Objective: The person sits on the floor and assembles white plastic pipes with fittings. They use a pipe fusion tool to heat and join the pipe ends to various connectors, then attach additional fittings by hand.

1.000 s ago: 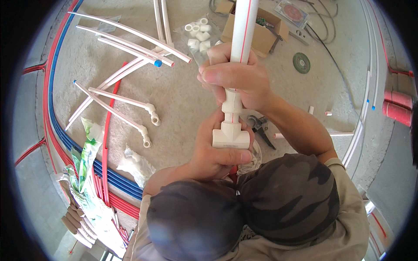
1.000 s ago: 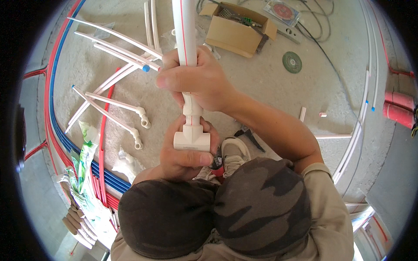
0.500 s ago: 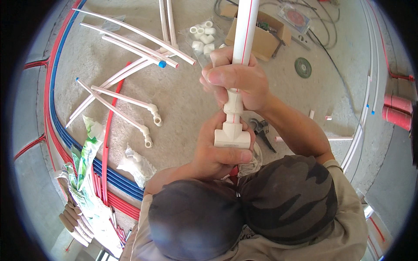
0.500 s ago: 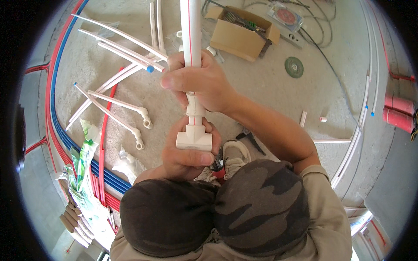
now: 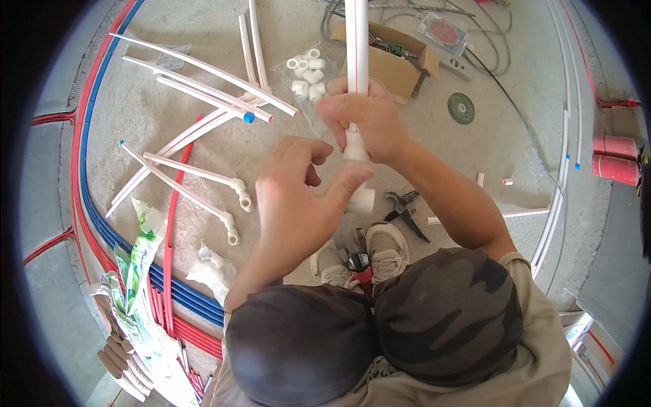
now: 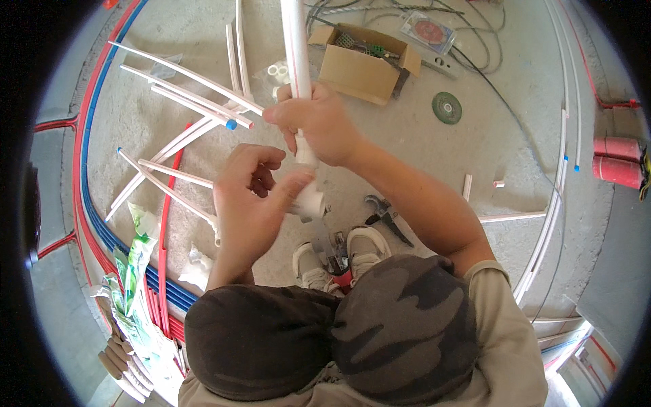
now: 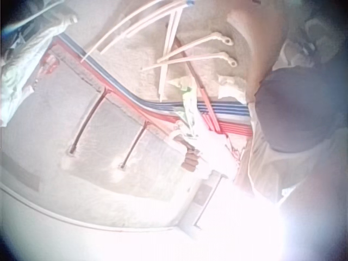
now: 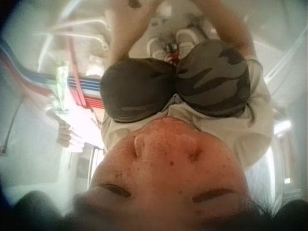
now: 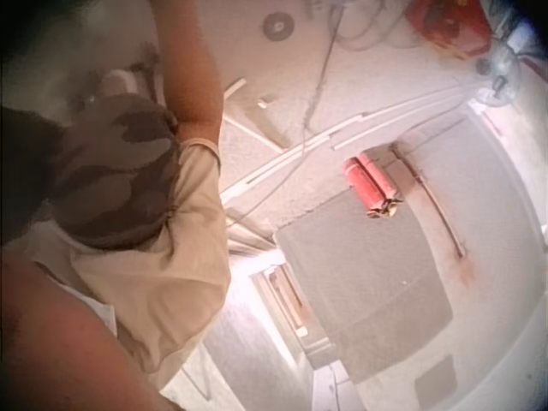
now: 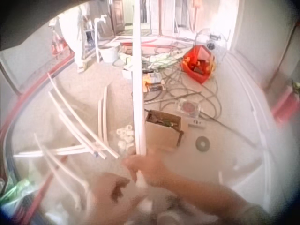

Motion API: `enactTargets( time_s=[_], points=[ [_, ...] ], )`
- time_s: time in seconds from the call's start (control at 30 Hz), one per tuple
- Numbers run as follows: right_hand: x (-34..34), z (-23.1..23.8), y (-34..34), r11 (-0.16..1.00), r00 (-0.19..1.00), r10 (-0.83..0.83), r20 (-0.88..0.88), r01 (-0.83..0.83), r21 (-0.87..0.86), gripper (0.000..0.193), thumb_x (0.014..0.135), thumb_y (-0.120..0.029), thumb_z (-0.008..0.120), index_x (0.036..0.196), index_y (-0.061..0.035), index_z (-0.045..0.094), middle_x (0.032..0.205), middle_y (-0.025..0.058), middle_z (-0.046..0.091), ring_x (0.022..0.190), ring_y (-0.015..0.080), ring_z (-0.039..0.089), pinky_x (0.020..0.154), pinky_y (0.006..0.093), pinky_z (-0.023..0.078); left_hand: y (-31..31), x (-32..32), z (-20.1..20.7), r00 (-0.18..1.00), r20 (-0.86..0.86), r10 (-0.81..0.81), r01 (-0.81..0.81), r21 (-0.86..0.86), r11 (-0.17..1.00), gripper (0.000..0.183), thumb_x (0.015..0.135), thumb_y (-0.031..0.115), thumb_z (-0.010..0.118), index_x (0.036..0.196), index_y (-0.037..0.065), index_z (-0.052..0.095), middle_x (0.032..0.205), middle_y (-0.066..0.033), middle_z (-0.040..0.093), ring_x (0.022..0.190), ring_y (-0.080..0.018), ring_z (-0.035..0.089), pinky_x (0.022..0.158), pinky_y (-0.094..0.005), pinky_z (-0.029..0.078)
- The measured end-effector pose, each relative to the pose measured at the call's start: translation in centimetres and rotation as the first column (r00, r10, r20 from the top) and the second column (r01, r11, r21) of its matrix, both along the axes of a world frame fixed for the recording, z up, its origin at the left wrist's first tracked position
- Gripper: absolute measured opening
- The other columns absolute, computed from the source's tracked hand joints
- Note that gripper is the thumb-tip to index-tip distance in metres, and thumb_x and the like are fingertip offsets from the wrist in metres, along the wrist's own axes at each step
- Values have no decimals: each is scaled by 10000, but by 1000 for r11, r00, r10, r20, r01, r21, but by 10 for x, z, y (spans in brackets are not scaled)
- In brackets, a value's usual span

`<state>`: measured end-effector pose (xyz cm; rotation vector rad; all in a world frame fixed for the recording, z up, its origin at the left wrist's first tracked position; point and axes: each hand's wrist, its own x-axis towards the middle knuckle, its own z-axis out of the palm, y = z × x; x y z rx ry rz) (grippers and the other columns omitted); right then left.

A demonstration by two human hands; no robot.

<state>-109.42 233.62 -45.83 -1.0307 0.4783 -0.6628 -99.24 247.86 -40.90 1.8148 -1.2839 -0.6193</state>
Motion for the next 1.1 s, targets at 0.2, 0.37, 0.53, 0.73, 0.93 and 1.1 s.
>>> enactTargets(
  time_s=[0.2,0.37,0.53,0.73,0.93,1.1],
  points=[
    [4,1,7,980,979,-116,-168,86,-177,265,877,-200,705,692,-41,601,575,28,560,495,103,522,473,286,389,-13,-15,-19,830,557,34,208,-366,907,147,745,66,745,816,47,618,824,-106,568,733,-288,571,612,-400,451],
    [9,-8,-11,956,966,-180,-183,128,-265,284,858,-238,712,686,-42,601,564,33,558,494,116,526,482,316,404,-3,-43,-17,706,443,-553,706,-376,600,180,666,134,693,794,64,587,803,-96,519,727,-279,524,655,-411,418],
    [11,-1,-54,984,988,-147,-50,141,-105,342,893,-207,679,638,-110,472,510,48,504,442,135,458,419,300,354,10,-33,-8,689,321,-650,721,-398,568,279,710,214,774,836,31,604,913,-116,590,859,-296,578,743,-389,452],
    [11,4,-47,991,990,22,136,-39,127,378,955,-194,604,630,-152,414,503,41,472,438,133,404,414,295,303,-3,-9,-9,961,275,21,125,-503,855,439,743,179,897,1057,-31,673,1047,-166,681,966,-340,669,810,-390,546],
    [15,0,-29,938,978,130,165,-175,299,422,930,-201,625,577,-151,399,492,74,488,448,171,420,446,318,345,0,-11,-19,972,233,-25,150,-536,831,478,704,61,926,1091,-53,669,1012,-184,705,823,-257,712,709,-310,574],
    [11,-10,-21,905,966,146,211,-217,366,401,928,-188,619,598,-145,395,499,63,471,461,178,414,469,334,359,2,-19,-22,993,115,-15,78,-561,824,442,703,47,924,1059,-42,678,982,-169,706,793,-217,698,685,-304,558]
  ],
)
